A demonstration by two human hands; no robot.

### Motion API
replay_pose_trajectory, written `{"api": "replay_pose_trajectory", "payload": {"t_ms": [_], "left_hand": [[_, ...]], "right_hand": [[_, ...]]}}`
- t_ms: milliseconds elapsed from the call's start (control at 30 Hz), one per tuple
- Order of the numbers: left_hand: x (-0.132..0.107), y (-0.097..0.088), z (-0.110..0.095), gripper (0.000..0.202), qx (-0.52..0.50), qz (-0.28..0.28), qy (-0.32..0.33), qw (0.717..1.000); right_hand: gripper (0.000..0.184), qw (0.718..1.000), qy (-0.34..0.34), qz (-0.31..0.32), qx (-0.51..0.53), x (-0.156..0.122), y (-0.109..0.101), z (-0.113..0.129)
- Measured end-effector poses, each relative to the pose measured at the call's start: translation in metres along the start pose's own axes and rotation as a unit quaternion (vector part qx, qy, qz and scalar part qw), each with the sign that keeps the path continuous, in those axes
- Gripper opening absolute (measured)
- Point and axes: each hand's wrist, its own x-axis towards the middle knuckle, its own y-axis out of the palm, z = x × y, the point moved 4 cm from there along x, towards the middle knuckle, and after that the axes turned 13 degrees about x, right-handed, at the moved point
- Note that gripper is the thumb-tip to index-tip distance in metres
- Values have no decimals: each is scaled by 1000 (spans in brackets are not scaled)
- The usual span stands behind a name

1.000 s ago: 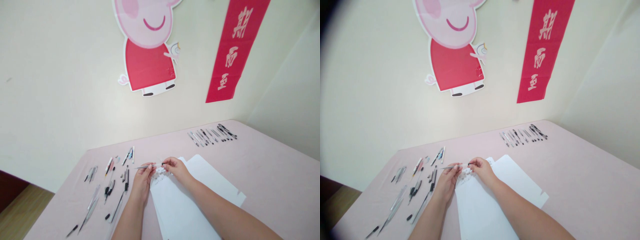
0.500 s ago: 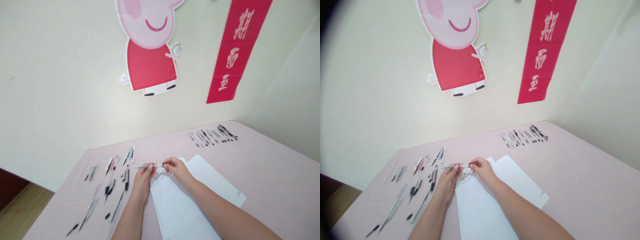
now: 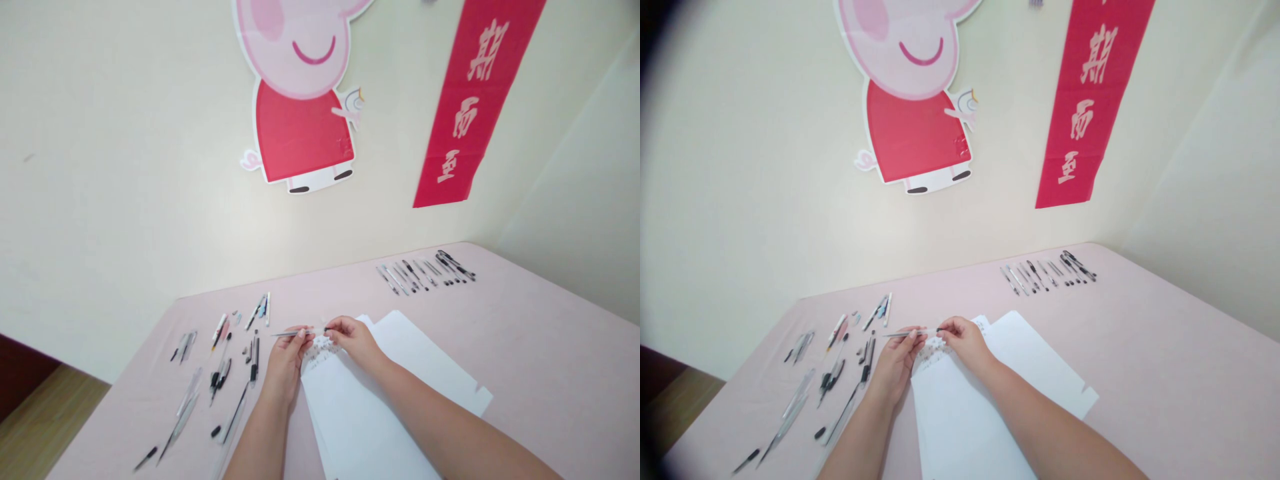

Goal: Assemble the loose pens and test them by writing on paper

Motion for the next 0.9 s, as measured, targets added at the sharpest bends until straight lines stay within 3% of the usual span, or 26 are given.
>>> {"api": "replay_pose_trajectory", "payload": {"t_ms": [600,900], "left_hand": [[-2,3,-1,23,32,29,20,999],[-3,6,0,23,43,50,24,998]], "right_hand": [[25,999,-6,23,-33,-3,0,5],[42,989,-36,44,-137,-6,1,10]]}}
